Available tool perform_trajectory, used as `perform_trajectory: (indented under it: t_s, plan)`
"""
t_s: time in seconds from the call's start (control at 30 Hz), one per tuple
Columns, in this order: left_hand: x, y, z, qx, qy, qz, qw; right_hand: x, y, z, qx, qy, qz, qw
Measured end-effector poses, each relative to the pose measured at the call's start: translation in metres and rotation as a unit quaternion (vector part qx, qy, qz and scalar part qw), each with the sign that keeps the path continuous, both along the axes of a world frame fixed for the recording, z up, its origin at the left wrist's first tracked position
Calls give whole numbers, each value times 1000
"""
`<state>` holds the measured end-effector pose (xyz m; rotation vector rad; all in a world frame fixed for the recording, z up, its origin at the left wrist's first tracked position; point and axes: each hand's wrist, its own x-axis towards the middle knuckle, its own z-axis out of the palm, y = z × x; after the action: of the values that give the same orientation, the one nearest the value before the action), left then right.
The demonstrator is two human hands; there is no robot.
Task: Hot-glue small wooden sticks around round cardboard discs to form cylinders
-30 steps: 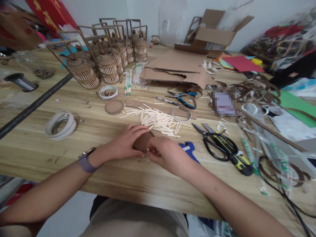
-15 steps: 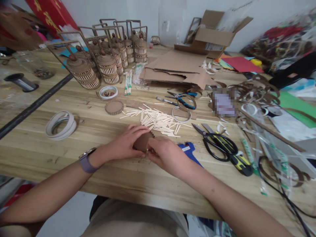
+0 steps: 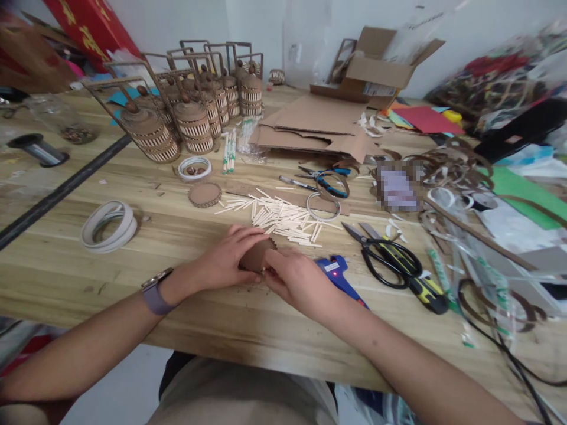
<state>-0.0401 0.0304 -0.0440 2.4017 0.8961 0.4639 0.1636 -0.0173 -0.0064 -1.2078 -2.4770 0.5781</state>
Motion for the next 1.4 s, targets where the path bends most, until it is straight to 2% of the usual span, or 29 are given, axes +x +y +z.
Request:
perform_trajectory:
  t_s: [0.2, 0.63, 0.8, 0.9, 1.03, 1.13, 1.23, 1.3, 1.4]
  plan:
    - [1, -3, 1, 5, 9, 10, 1000, 1, -2, -4, -1, 14, -9, 1000]
    - [13, -19, -6, 73, 12, 68, 995, -1, -3, -5, -8, 15, -20, 1000]
    - [13, -22, -6, 85, 6, 63, 994, 0, -6, 2, 40, -35, -26, 998]
    - [13, -25, -4, 81, 9, 75, 994, 13, -11, 17, 61, -33, -63, 996]
    - [14, -27, 1, 78, 35, 81, 993, 53, -24, 33, 35, -59, -174, 982]
    - [14, -26, 1, 88, 47, 75, 992, 87, -38, 24, -17, -123, -242, 962]
    - [14, -24, -3, 105, 42, 76, 991, 109, -51, 4, -51, -151, -262, 952]
    - [14, -23, -5, 113, 35, 78, 990, 112, -55, -5, -62, -137, -260, 954]
    - [14, -23, -6, 118, 30, 82, 989, 106, -55, -6, -95, -82, -269, 955]
